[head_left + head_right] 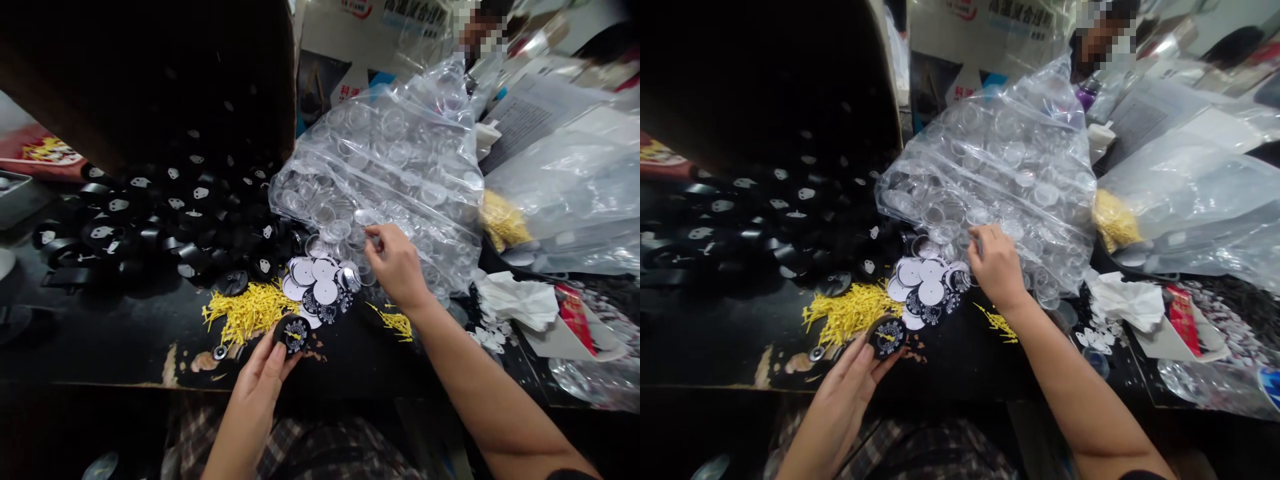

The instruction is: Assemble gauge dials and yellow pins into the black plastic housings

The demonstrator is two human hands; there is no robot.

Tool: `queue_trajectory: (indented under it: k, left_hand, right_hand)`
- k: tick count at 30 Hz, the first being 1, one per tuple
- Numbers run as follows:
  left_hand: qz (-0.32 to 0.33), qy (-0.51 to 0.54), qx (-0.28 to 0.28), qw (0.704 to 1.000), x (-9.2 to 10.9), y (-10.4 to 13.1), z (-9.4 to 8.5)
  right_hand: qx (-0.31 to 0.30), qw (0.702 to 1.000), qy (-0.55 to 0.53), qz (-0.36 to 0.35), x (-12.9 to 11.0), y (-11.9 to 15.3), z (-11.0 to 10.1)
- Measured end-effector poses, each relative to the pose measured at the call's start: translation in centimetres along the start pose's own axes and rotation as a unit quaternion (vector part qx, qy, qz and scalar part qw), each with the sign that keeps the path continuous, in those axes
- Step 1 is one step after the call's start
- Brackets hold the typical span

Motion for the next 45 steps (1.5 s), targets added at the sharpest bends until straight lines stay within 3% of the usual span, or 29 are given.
queue_trajectory:
  k: [1, 3, 5, 8, 14, 19, 25, 28, 31, 33, 34, 36, 38, 41, 43, 45]
  left_hand:
    - [-0.004, 0.02, -0.003, 1.0, 0.3, 0.1, 0.5]
    - [-0.022, 0.059, -0.03, 0.998, 0.9, 0.3, 1.5]
    - [-0.032, 0.078, -0.068, 0.994, 1.2, 0.3, 2.2]
    - [0.002, 0.052, -0.071, 0.996, 1.4, 0.1, 2.4]
    - [0.074, -0.079, -0.071, 0.992, 0.9, 0.3, 1.7]
    - [0.1, -0.153, -0.075, 0.98, 1.4, 1.4, 1.7]
    - [0.113, -0.15, -0.026, 0.982, 2.8, 1.9, 1.2]
    - [0.09, -0.114, 0.009, 0.989, 3.5, 2.7, -1.4]
    - [0.054, -0.175, 0.073, 0.98, 4.2, 5.2, -7.0]
    - [0.049, -0.256, 0.167, 0.951, 5.0, 7.1, -11.4]
    - [0.092, -0.297, 0.239, 0.92, 5.7, 7.9, -13.3]
    - [0.163, -0.385, 0.292, 0.86, 7.5, 8.1, -15.1]
    - [0.218, -0.435, 0.248, 0.838, 9.8, 6.2, -14.2]
    - [0.287, -0.458, 0.118, 0.833, 13.8, 1.1, -9.9]
    - [0.356, -0.523, 0.079, 0.77, 16.4, -2.0, -7.0]
    - [0.391, -0.574, -0.004, 0.719, 18.1, -4.4, -5.3]
  right_hand:
    - [0.0, 0.996, -0.083, 0.015, -1.0, 0.7, -0.5]
    - [-0.091, 0.963, -0.254, 0.023, -3.8, 2.3, -0.7]
    - [-0.162, 0.928, -0.335, -0.001, -6.7, 4.1, -0.4]
    - [-0.166, 0.929, -0.328, -0.03, -9.3, 5.8, 0.3]
    - [-0.194, 0.93, -0.313, -0.01, -9.8, 5.3, 1.2]
    - [-0.148, 0.967, -0.203, -0.038, -11.0, 4.6, 1.5]
    - [-0.096, 0.961, -0.245, -0.08, -13.3, 3.9, 2.7]
    - [-0.161, 0.942, -0.279, -0.091, -14.7, 3.4, 3.6]
    - [-0.266, 0.895, -0.346, -0.094, -15.2, 3.0, 4.1]
    - [-0.289, 0.886, -0.357, -0.061, -14.8, 2.8, 4.2]
    - [-0.29, 0.891, -0.348, -0.038, -14.6, 2.8, 4.1]
    - [-0.295, 0.898, -0.326, -0.012, -14.5, 3.0, 4.1]
    - [-0.315, 0.895, -0.316, -0.022, -14.8, 3.5, 3.8]
    - [-0.325, 0.899, -0.291, -0.023, -14.8, 4.4, 3.0]
    - [-0.31, 0.913, -0.264, 0.024, -14.1, 5.2, 2.3]
    - [-0.291, 0.92, -0.248, 0.082, -13.3, 5.8, 1.5]
Point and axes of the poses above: each hand's wrist, its own y-axis away from the middle knuckle, its own z-axis out of the palm, x = y × z, the point moved 2 cm from there along -y, towards the middle knuckle, and after that the axes turned 5 degrees about -z, right-handed, at the moved point
